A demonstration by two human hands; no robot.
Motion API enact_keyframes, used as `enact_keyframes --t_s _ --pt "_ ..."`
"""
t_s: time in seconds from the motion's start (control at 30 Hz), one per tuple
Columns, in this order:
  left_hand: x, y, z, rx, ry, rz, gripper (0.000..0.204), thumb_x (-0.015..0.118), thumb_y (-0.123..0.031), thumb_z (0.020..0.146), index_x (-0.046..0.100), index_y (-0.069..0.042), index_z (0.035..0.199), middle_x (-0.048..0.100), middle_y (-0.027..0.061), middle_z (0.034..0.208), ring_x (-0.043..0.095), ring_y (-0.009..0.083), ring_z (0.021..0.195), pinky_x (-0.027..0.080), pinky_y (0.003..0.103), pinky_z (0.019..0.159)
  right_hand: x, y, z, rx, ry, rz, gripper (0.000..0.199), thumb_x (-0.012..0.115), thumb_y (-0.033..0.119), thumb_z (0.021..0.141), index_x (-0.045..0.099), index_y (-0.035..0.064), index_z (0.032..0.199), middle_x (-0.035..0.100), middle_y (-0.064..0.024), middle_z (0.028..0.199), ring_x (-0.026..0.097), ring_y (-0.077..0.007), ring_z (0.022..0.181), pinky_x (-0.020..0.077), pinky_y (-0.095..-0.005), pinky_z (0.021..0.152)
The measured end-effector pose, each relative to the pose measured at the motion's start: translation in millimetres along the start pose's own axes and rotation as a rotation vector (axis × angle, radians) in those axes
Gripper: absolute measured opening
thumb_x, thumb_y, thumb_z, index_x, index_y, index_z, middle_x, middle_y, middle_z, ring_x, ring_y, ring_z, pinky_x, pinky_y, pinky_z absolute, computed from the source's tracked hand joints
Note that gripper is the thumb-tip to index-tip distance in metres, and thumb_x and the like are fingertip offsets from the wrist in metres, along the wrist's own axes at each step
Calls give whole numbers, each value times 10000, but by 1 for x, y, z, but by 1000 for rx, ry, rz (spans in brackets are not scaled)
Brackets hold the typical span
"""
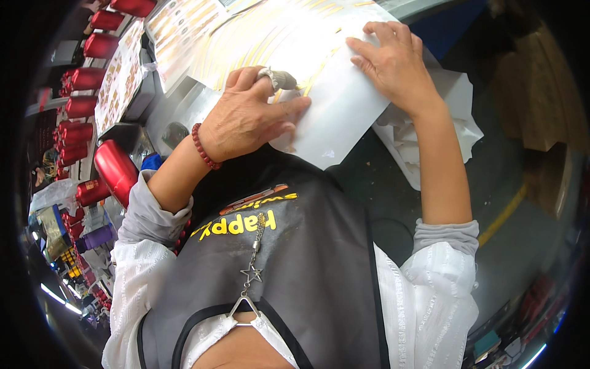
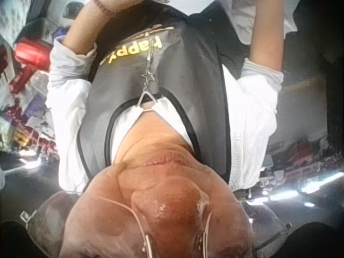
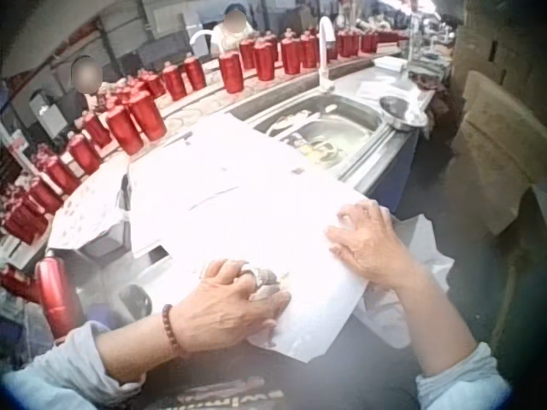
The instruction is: The person separates sheets of printed labels and applies them to red cans on a metal workbench. The person handles the label sheets by hand, peels off individual labels, and smooths them onto the can surface.
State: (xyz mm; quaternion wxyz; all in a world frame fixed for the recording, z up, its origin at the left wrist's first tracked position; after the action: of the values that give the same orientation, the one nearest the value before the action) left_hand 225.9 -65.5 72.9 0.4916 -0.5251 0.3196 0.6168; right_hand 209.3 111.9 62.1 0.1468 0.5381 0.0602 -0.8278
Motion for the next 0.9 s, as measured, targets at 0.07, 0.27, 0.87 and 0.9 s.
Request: enact_keyframes --t_s 0.07,0.27,0.87,0.9 --pt "-5 5 -3 -17 -47 -24 491 768 -255 790 653 -298 1265 584 81 1057 479 319 1058 378 425 942 4 -4 9 -13 -38 -4 291 631 250 934 706 172 1204 561 -61 1284 444 -272 1240 342 -438 1026" --pt "-1 10 -12 -68 -14 -128 477 741 -247 829 641 -256 1295 600 99 1128 477 318 994 381 423 917 3 -8 25 -25 -97 -28 291 648 209 919 710 155 1198 582 -72 1263 457 -278 1242 354 -424 1022" --pt "0 38 -31 -238 -141 -44 504 720 -252 842 603 -156 1323 609 105 1109 486 341 1010 355 435 972 0 122 6 -61 100 232 352 782 205 749 684 102 1071 551 -48 1236 441 -300 1190 317 -459 1002" --pt "1 38 -32 -239 -139 -43 493 718 -247 843 605 -156 1314 609 99 1120 488 337 1017 355 437 973 -3 125 1 -65 109 236 373 784 217 744 685 105 1086 548 -48 1234 440 -300 1186 314 -459 1002"
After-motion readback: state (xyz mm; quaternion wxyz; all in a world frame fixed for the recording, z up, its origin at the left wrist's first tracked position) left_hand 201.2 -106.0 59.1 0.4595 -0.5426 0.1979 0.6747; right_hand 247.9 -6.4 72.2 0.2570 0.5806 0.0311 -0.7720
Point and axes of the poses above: each hand's wrist, its own z-axis towards the middle knuckle, its own x-axis out of the palm, y = z × x, the point moved 10 cm from there along z, towards the middle knuckle
